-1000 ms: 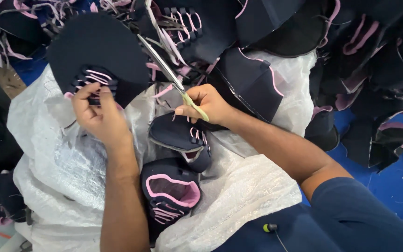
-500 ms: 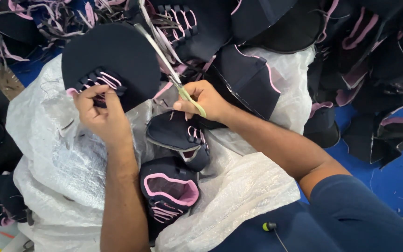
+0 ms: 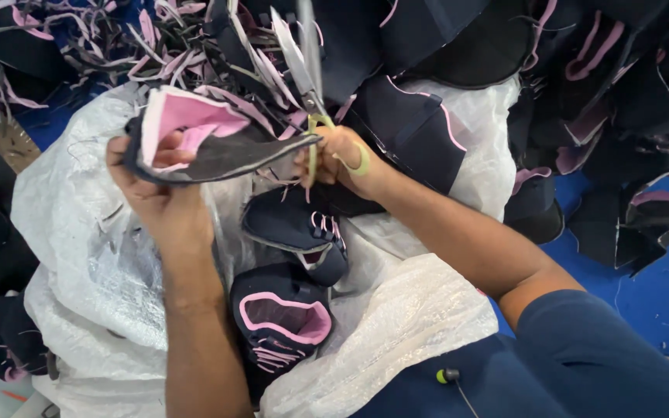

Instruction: The person uses scissors to trim excess fabric and threads from the edges of black shoes with pink interiors. They pick up shoes from a large pile, cut the material, and place the finished items aside.

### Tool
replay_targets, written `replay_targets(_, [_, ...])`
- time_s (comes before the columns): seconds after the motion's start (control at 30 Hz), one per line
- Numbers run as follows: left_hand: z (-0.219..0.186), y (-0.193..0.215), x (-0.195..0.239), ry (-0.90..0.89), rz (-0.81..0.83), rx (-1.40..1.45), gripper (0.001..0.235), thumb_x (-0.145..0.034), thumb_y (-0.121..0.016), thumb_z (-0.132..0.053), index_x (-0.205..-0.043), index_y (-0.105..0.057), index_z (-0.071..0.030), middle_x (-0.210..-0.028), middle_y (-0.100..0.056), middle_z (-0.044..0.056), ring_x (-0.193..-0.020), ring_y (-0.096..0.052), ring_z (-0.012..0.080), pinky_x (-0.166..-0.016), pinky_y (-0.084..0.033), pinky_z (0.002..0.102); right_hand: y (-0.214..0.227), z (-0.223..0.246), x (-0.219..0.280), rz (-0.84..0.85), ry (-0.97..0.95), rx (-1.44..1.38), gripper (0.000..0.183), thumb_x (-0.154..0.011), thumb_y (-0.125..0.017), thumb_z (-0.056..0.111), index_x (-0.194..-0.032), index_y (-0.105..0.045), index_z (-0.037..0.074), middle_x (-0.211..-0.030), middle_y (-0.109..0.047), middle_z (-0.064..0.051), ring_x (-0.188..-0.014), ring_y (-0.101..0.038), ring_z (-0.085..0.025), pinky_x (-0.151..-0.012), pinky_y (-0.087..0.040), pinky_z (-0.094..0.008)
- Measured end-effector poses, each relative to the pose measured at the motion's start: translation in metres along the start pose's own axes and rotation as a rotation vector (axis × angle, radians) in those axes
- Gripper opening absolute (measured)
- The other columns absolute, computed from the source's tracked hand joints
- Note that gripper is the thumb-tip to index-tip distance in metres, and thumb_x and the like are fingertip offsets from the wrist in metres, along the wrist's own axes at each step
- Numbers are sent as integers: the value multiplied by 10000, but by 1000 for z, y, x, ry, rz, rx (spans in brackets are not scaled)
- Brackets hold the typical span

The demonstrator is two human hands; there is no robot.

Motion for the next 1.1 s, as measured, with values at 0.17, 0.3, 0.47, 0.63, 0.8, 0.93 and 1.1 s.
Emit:
replay_targets(0.17, [-10, 0, -6, 33, -26, 307, 570, -1034, -747, 151, -1413, -415, -114, -1086, -700, 83, -1139, -632, 214, -1113, -476, 375, -29, 12, -2, 142, -103, -91, 896, -779, -546, 881, -1177, -659, 86, -1043, -746, -65, -871, -713, -131, -620, -454, -215])
replay_targets(0.3, [-30, -23, -20, 223, -81, 565, 291, -924, -701, 22, -1059, -503, -144, -1225, -707, 145, -1193, -671, 289, -1131, -522, 486, -9, -7, 0, 61, -83, -74, 729, -980, -631, 680, -1260, -674, 7, -1014, -696, -79, -820, -632, -151, -657, -456, -271])
replay_targets(0.47, [-8, -26, -11, 413, -17, 879, 360, -928, -702, -146, -1261, -588, -68, -1339, -651, 205, -1222, -667, 324, -1143, -550, 452, -16, 5, 1, 2, -115, -73, 336, -955, -725, 233, -1207, -647, 25, -1142, -714, -25, -1078, -680, -129, -991, -542, -296])
replay_targets(0.63, [-25, -7, -15, 220, -39, 698, 441, -971, -754, -90, -1355, -558, -182, -1421, -617, 108, -1244, -657, 229, -1108, -553, 382, -12, 0, -1, 12, -25, 157, 258, -959, -721, 103, -1198, -677, 18, -1074, -705, 6, -1003, -640, -92, -920, -536, -289])
replay_targets(0.8, [-46, -2, -13, 70, 47, -26, 433, -1152, -745, 80, -1332, -444, -176, -1216, -554, 26, -1119, -576, 147, -1035, -506, 287, -38, 8, 0, 182, 29, 181, 317, -952, -720, 148, -1243, -660, 38, -1124, -702, 29, -1042, -613, -49, -962, -515, -270])
replay_targets(0.93, [-88, -48, -20, 115, 75, 532, 421, -1129, -681, 11, -1470, -480, -133, -1134, -636, 59, -911, -667, 138, -791, -582, 246, -46, -1, 4, 253, -31, 145, 289, -964, -721, 150, -1226, -680, 37, -1110, -702, 42, -1025, -604, -36, -931, -512, -251])
replay_targets(1.1, [-41, -44, -20, 408, 190, 292, 318, -909, -701, -221, -1131, -515, -88, -1215, -680, 175, -1085, -696, 189, -1056, -587, 294, -34, -18, 3, 186, -55, 293, 165, -965, -780, 136, -929, -659, 30, -868, -625, 64, -812, -520, -10, -708, -459, -240])
Point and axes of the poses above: each hand's wrist, its own x-axis away from the middle knuckle, its own y-axis out of the back of the hand, z = x × y, the point moved 10 cm from there along -x, towards the middle knuckle
